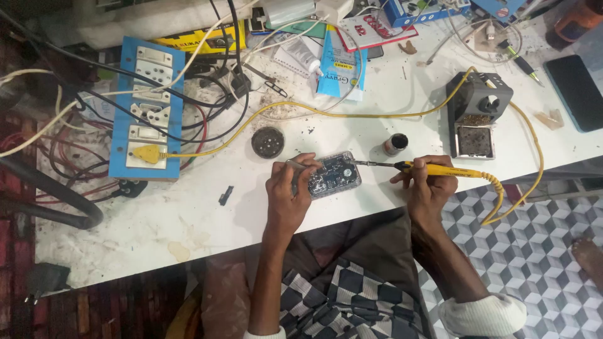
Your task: The person uses a soldering iron to apply solder to a small electronic circuit board. They hold the board with one hand and the soldering iron with the other, working on specific points on the board.
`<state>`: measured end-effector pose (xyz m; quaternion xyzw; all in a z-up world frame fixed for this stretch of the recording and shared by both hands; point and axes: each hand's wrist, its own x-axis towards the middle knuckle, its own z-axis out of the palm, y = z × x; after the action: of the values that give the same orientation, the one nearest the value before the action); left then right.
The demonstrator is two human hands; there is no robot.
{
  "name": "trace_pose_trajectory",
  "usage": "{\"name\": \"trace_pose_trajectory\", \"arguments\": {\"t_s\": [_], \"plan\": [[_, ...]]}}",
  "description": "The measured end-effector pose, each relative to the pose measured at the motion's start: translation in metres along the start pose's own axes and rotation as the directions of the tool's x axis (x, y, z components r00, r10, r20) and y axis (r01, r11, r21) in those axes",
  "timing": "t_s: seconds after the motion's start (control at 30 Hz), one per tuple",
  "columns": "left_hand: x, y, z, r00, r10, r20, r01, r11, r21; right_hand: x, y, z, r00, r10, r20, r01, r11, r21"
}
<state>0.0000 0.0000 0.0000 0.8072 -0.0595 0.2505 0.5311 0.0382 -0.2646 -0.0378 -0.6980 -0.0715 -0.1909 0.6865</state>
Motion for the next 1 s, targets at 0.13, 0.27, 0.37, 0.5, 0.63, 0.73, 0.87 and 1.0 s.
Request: {"name": "trace_pose_trajectory", "arguments": {"t_s": [0.13, 0.27, 0.37, 0.5, 0.63, 0.73, 0.87, 1.0], "plan": [[0.001, 0.002, -0.001, 1.000, 0.017, -0.006, -0.017, 0.999, -0.046, 0.001, -0.005, 0.005, 1.000, 0.017, -0.001, -0.018, 1.000, -0.016], [0.001, 0.004, 0.001, 1.000, 0.013, -0.001, -0.013, 0.999, -0.038, 0.000, -0.008, 0.005, 1.000, 0.009, -0.012, -0.009, 1.000, -0.010], [0.002, 0.004, -0.001, 1.000, 0.018, -0.005, -0.018, 0.999, 0.029, -0.002, -0.008, 0.006, 1.000, 0.003, -0.023, -0.003, 1.000, -0.007], [0.003, 0.007, -0.001, 0.999, 0.043, 0.001, -0.043, 0.999, 0.003, -0.001, -0.008, 0.007, 0.998, -0.057, -0.033, 0.058, 0.998, 0.015], [0.002, 0.002, -0.001, 0.996, 0.087, -0.010, -0.087, 0.996, 0.013, -0.002, 0.001, 0.006, 0.995, -0.074, -0.073, 0.074, 0.997, 0.001], [0.001, 0.000, -0.001, 0.996, 0.092, -0.004, -0.091, 0.994, 0.054, -0.003, 0.003, 0.003, 0.993, -0.094, -0.072, 0.095, 0.995, 0.007], [0.001, 0.000, 0.001, 0.998, 0.067, -0.019, -0.065, 0.996, 0.060, -0.006, 0.004, 0.002, 0.993, -0.076, -0.088, 0.078, 0.997, 0.015], [0.001, 0.003, 0.001, 0.996, 0.083, -0.025, -0.081, 0.995, 0.052, -0.007, 0.000, 0.002, 0.994, -0.084, -0.077, 0.092, 0.990, 0.111]]}}
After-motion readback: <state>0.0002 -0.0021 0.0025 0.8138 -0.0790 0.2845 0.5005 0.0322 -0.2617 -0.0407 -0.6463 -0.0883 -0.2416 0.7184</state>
